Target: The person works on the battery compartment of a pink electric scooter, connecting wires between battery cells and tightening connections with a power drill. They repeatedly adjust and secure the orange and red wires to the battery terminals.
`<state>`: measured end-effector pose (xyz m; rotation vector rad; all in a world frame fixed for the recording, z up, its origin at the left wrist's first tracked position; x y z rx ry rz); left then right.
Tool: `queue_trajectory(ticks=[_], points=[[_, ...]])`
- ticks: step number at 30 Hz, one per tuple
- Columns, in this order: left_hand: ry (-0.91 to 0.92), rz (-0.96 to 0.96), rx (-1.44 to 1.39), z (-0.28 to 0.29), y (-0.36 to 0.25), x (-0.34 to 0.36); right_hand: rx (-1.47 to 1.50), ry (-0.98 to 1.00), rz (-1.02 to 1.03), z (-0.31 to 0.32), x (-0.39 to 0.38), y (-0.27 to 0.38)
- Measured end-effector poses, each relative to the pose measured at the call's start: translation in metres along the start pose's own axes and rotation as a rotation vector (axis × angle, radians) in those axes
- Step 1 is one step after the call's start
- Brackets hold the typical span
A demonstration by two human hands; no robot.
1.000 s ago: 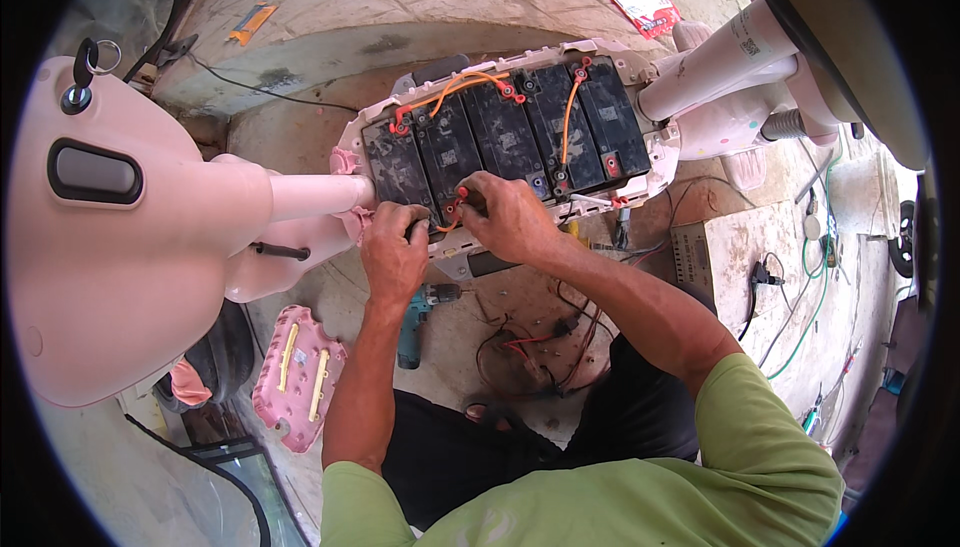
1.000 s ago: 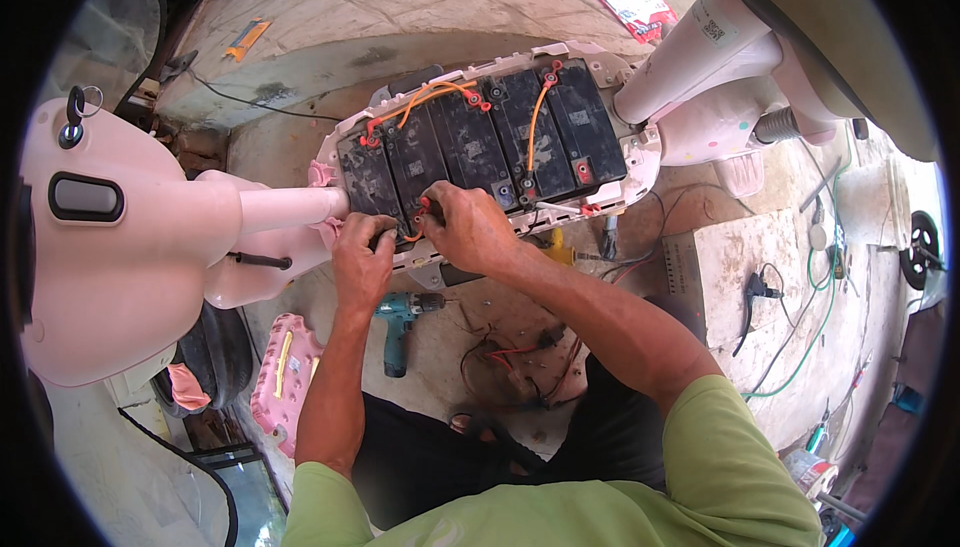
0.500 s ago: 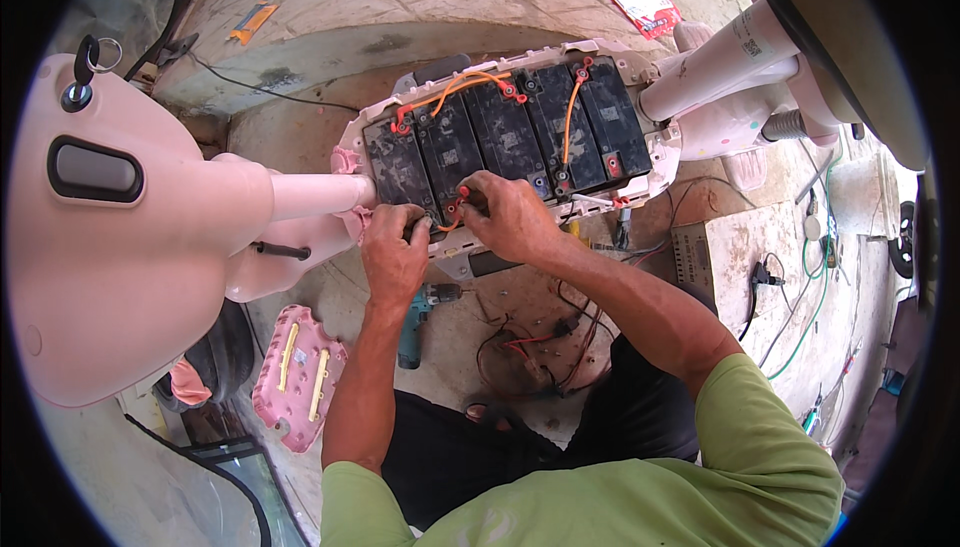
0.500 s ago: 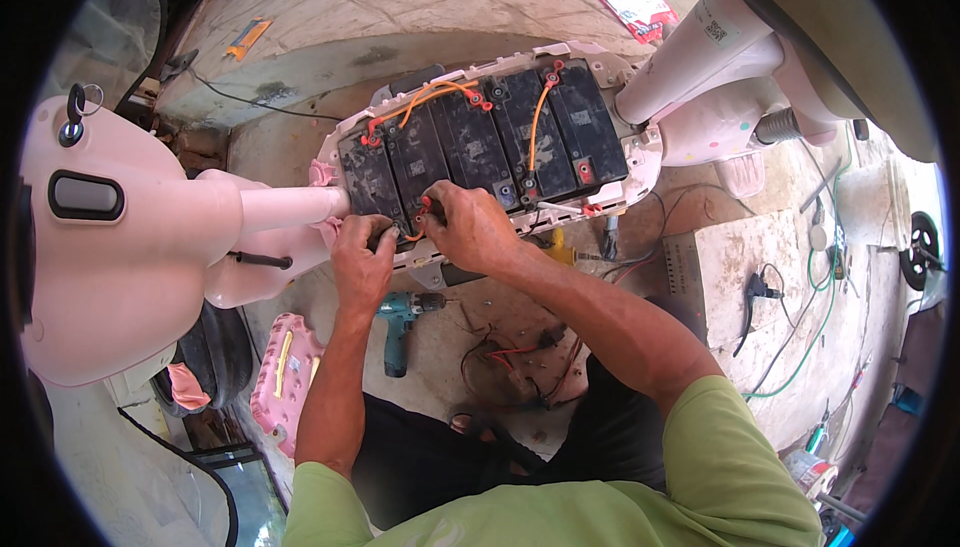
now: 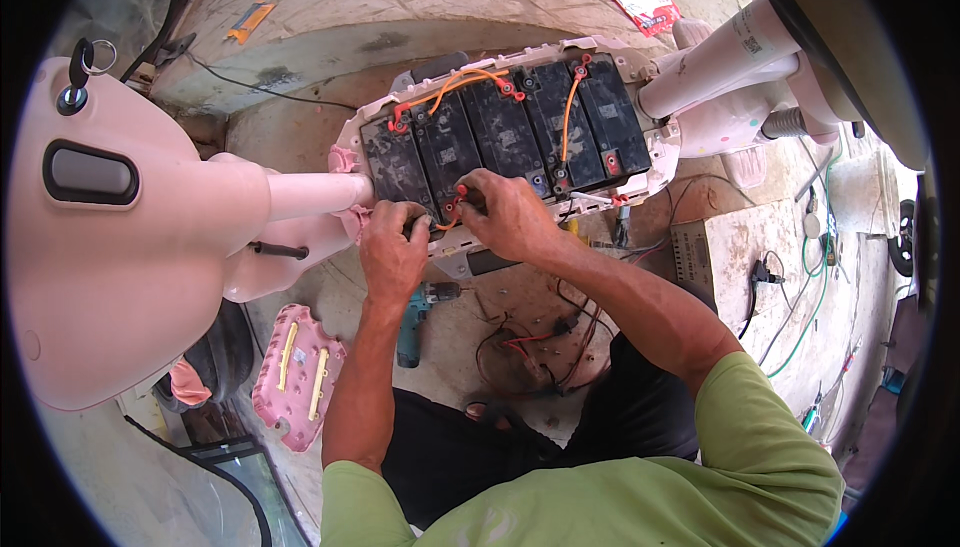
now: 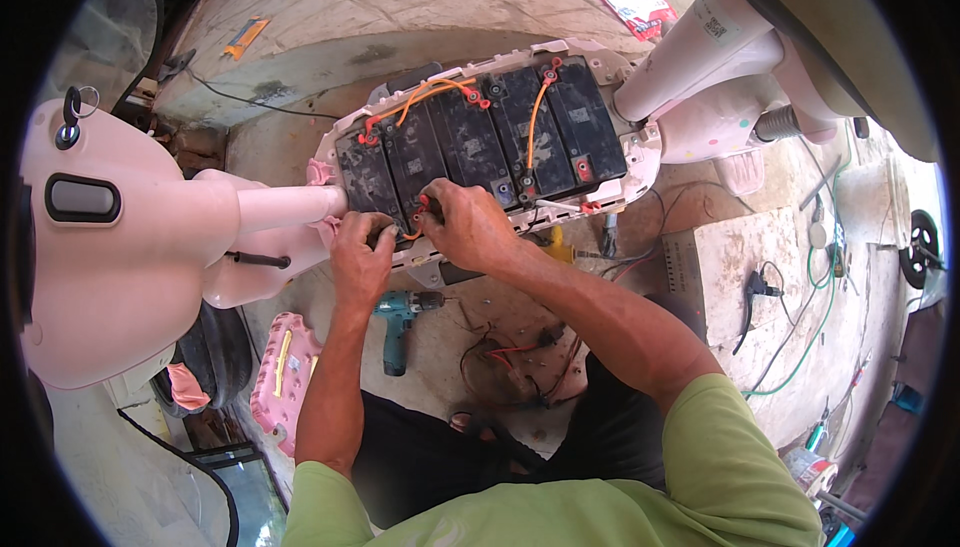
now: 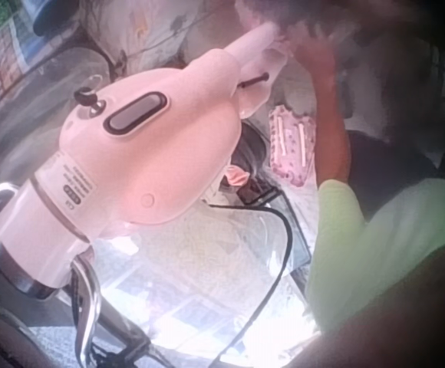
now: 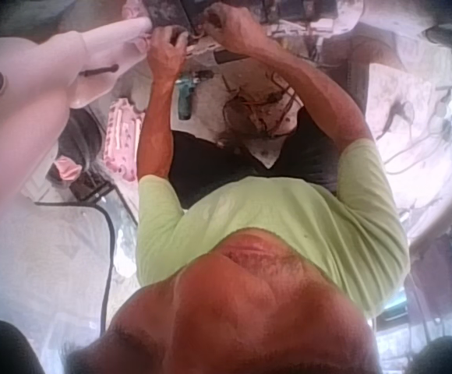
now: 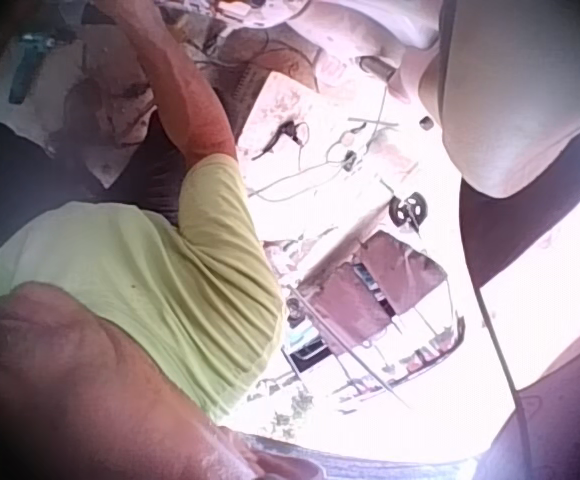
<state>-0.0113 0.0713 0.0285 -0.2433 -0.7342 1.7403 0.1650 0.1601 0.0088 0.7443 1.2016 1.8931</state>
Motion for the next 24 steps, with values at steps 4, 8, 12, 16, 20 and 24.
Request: queue_trajectory(ticks=[4, 8, 12, 16, 20, 24], points=[[-0.008, -0.015, 0.029, 0.001, -0.002, 0.000, 0.012, -0.018, 0.015, -0.001, 0.000, -0.001], [0.006, 0.001, 0.051, 0.000, -0.003, 0.001, 0.001, 0.007, 0.002, -0.001, 0.000, 0.000], [0.002, 0.000, 0.049, 0.001, -0.001, 0.000, -0.029, 0.064, -0.041, -0.002, 0.001, 0.002], [0.015, -0.031, 0.051, 0.000, -0.005, 0.001, -0.027, 0.028, -0.013, 0.000, 0.000, -0.001], [0.026, -0.136, 0.147, 0.000, -0.001, 0.001, -0.043, -0.032, 0.023, -0.003, 0.001, -0.005], [0.035, -0.133, 0.070, -0.001, 0.001, 0.000, -0.016, -0.044, 0.029, -0.007, 0.000, -0.008]])
Point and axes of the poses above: each hand's wrist, its own x-axis towards the middle knuckle, its own z-axis out of the back of the hand, y = z × x, the point moved 7 cm from there along x, towards the middle knuckle, and after that the axes turned 1 degree about -x, right-handed, at the moved point
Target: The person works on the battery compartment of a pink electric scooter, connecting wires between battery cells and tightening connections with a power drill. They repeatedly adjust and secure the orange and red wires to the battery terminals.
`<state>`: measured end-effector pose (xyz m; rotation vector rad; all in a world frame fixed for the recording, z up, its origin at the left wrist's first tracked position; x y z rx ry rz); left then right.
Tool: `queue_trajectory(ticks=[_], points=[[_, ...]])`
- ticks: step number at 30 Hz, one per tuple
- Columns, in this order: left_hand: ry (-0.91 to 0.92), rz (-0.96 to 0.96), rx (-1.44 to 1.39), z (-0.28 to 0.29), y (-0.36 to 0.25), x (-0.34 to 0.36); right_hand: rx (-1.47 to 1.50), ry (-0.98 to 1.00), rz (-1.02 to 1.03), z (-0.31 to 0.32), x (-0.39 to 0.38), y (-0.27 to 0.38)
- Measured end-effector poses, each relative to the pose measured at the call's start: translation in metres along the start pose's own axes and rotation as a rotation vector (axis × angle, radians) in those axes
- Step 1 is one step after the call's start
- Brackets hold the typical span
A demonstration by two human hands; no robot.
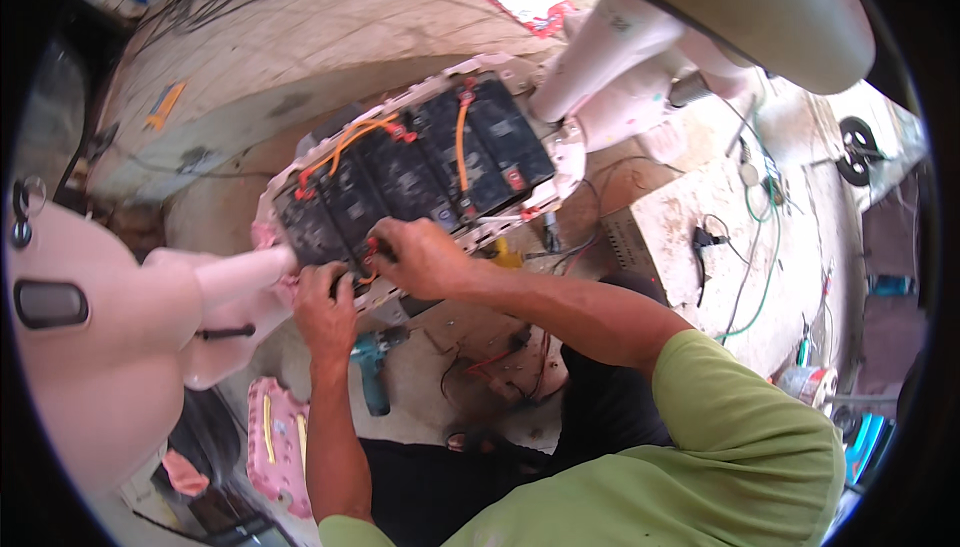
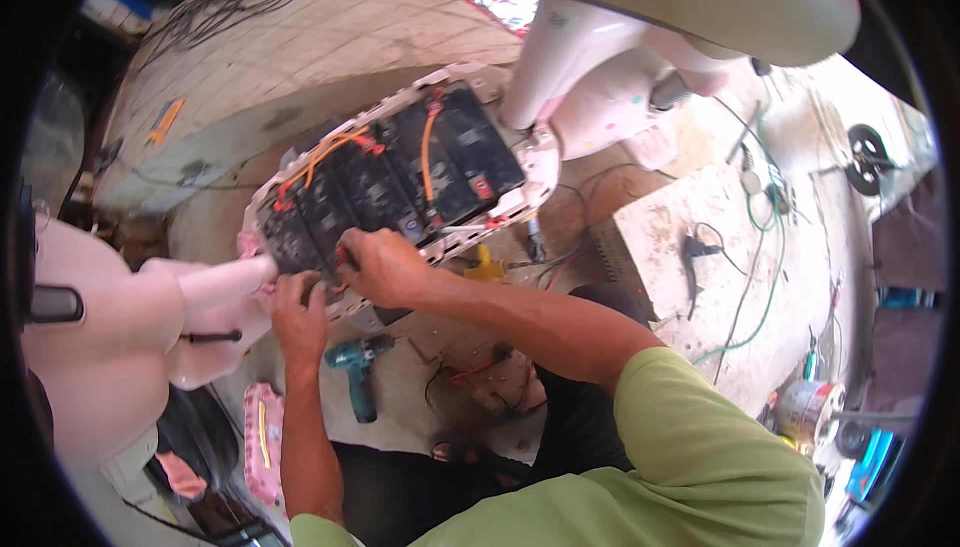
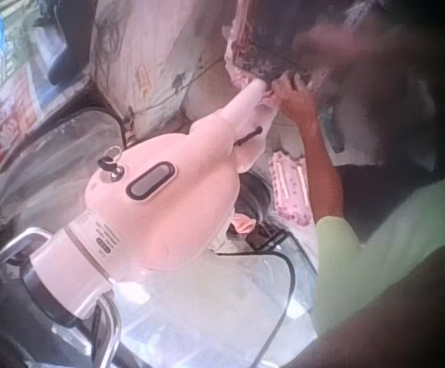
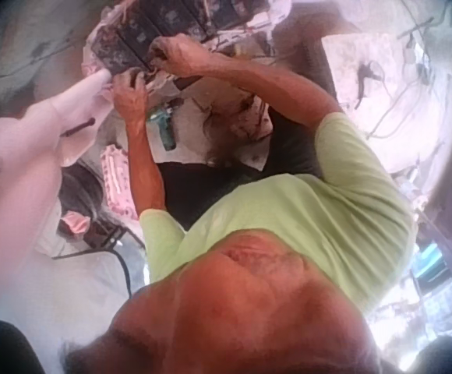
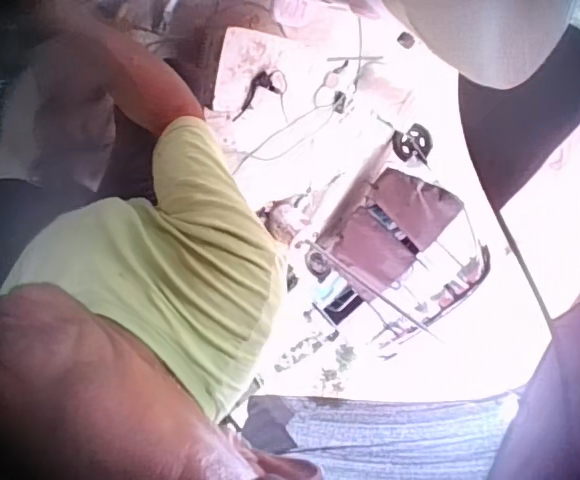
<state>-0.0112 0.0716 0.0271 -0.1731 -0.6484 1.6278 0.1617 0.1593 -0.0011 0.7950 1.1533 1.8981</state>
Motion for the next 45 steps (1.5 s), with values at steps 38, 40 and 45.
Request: queue_trajectory(ticks=[38, 40, 45], points=[[-0.021, 0.071, -0.016, 0.0019, -0.0081, 0.0029, -0.014, -0.051, 0.042, 0.0063, -0.0013, 0.0040], [-0.012, 0.071, 0.017, 0.0027, -0.0073, 0.0007, -0.007, -0.054, 0.053, 0.0062, -0.0031, 0.0054], [-0.015, 0.018, 0.038, 0.0047, -0.0066, -0.0008, 0.005, -0.027, 0.041, 0.0024, -0.0018, 0.0055]])
Point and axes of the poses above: each hand's wrist, its own x-axis towards the middle knuckle, its own z-axis out of the back of the hand, y = z × x, the point moved 7 cm from there along x, towards the middle knuckle, and after that the axes turned 1 degree about -x, right-handed, at the moved point
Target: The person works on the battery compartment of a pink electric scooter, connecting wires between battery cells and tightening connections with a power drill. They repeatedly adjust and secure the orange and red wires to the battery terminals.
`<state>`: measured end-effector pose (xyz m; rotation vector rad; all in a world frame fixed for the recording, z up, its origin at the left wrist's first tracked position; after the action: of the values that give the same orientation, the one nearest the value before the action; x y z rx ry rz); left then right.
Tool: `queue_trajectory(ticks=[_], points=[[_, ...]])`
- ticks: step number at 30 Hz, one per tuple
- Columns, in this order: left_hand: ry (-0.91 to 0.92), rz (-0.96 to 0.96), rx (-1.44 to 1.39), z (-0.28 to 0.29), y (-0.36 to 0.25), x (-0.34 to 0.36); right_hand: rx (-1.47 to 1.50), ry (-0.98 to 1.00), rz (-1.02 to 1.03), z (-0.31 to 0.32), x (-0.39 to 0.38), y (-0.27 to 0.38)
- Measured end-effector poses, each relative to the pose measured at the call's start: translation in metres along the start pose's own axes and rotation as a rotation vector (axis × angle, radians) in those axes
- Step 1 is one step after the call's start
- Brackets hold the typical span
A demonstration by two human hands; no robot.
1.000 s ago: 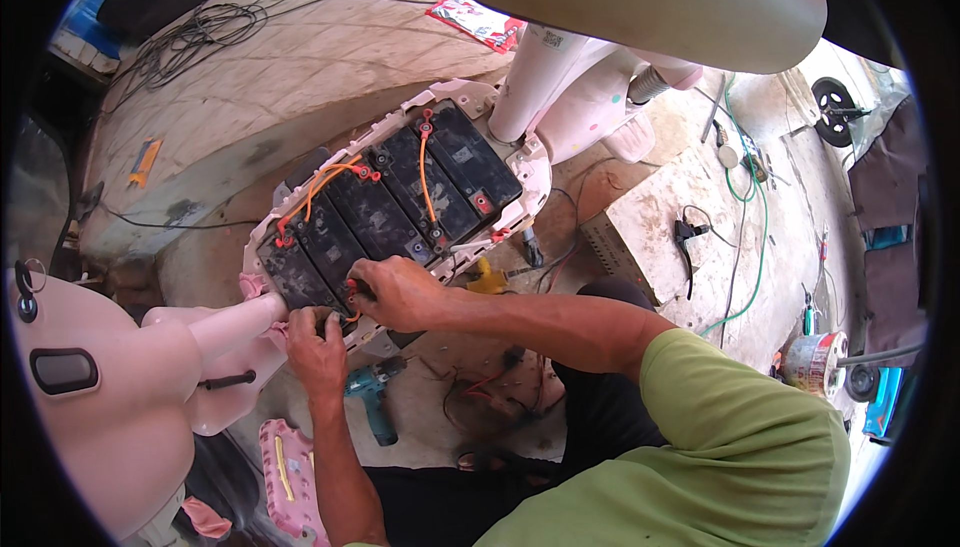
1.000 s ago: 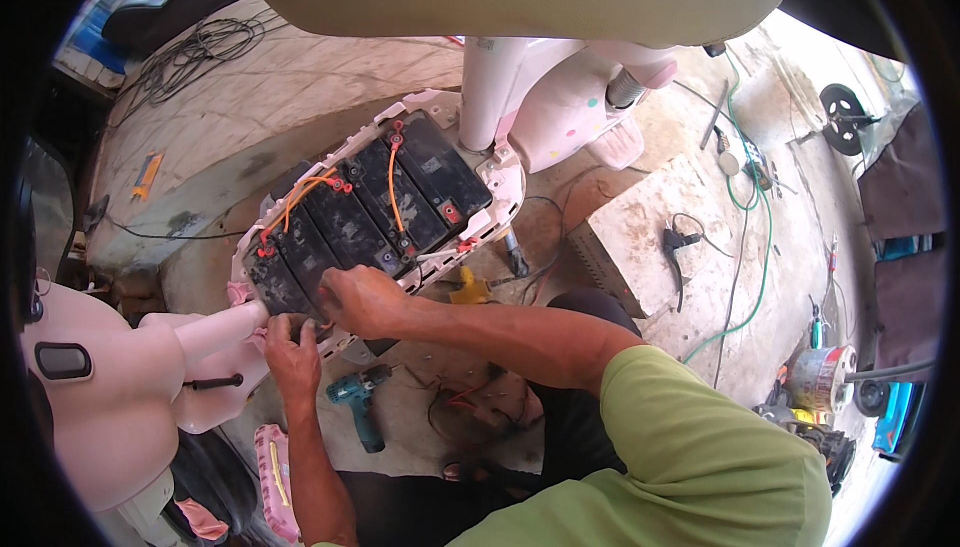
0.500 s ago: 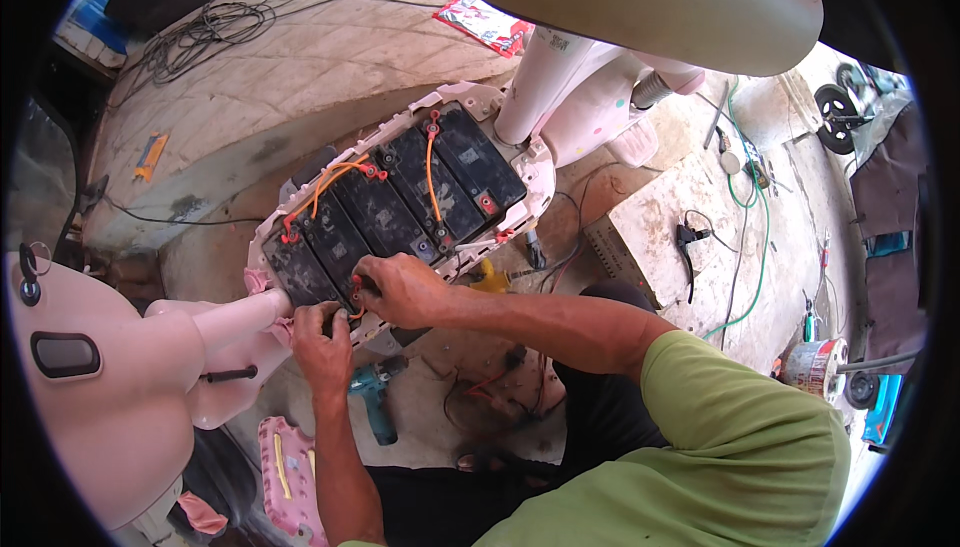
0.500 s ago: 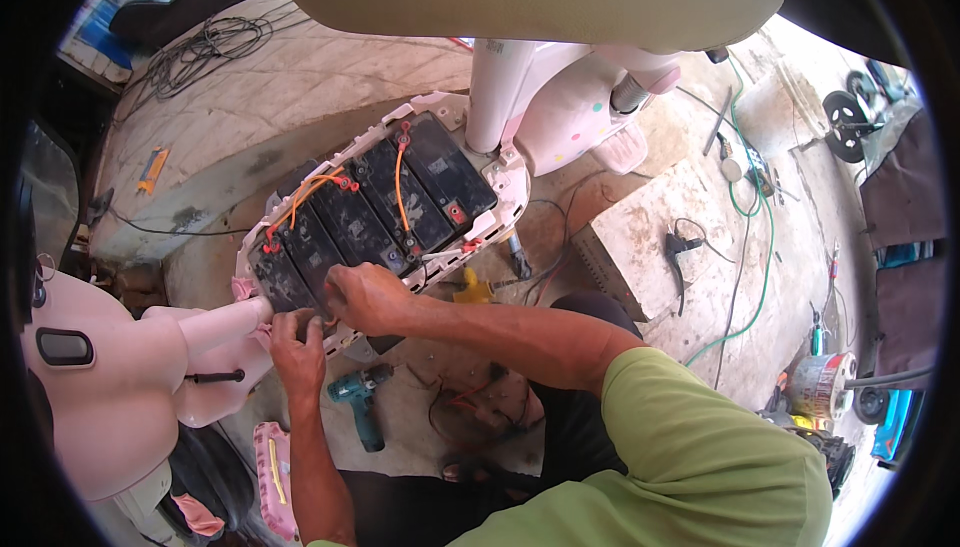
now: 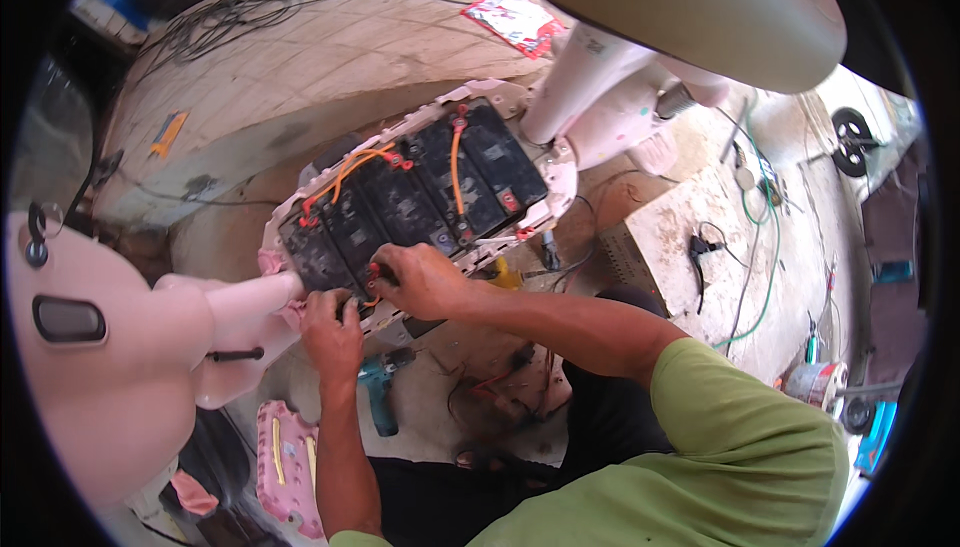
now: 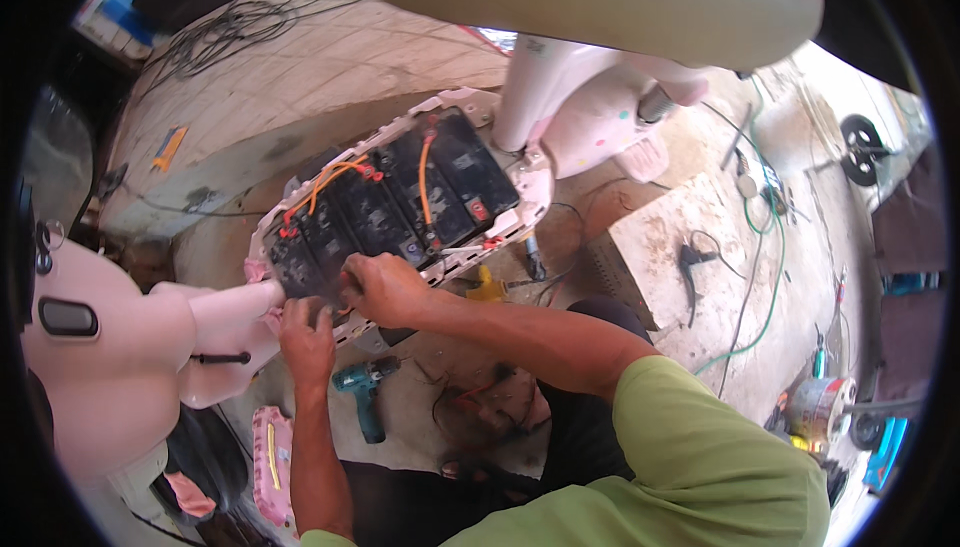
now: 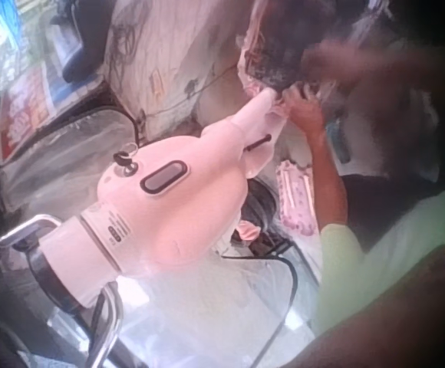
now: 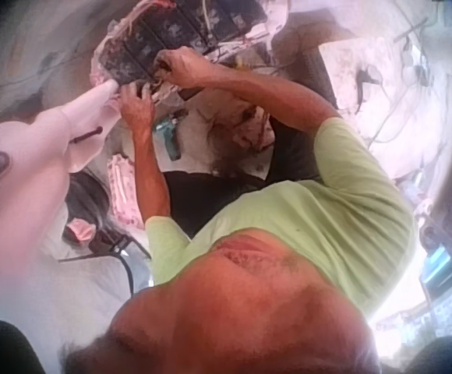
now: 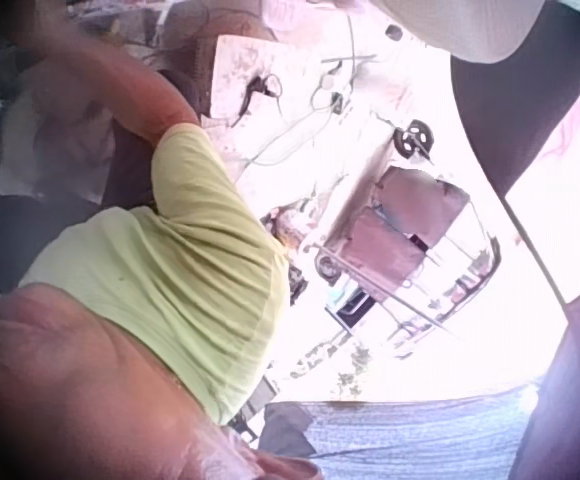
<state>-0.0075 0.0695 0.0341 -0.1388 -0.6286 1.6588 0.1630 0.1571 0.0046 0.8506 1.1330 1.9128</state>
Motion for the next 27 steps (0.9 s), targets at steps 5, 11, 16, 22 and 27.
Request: queue_trajectory(ticks=[5, 11, 16, 22, 27], points=[[-0.004, -0.040, 0.064, -0.005, 0.000, 0.003, 0.010, -0.009, -0.031, 0.003, 0.002, -0.003], [-0.027, 0.006, -0.003, 0.003, -0.003, 0.001, 0.010, 0.032, -0.001, 0.005, 0.003, 0.009], [-0.030, 0.060, 0.005, 0.001, -0.001, 0.000, 0.009, 0.045, -0.039, 0.007, 0.002, 0.008], [-0.035, 0.041, 0.022, -0.001, -0.004, 0.002, -0.028, 0.123, -0.090, 0.006, 0.002, 0.007], [-0.032, 0.010, 0.024, -0.003, -0.004, 0.001, -0.031, 0.125, -0.081, 0.004, 0.003, 0.005]])
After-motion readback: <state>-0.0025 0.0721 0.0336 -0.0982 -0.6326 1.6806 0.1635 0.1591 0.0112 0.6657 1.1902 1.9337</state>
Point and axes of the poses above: each hand's wrist, its own x-axis towards the middle knuckle, its own z-axis out of the back of the hand, y = z × x, the point moved 7 cm from there along x, towards the middle knuckle, and after that the axes turned 1 degree about -x, right-handed, at the moved point
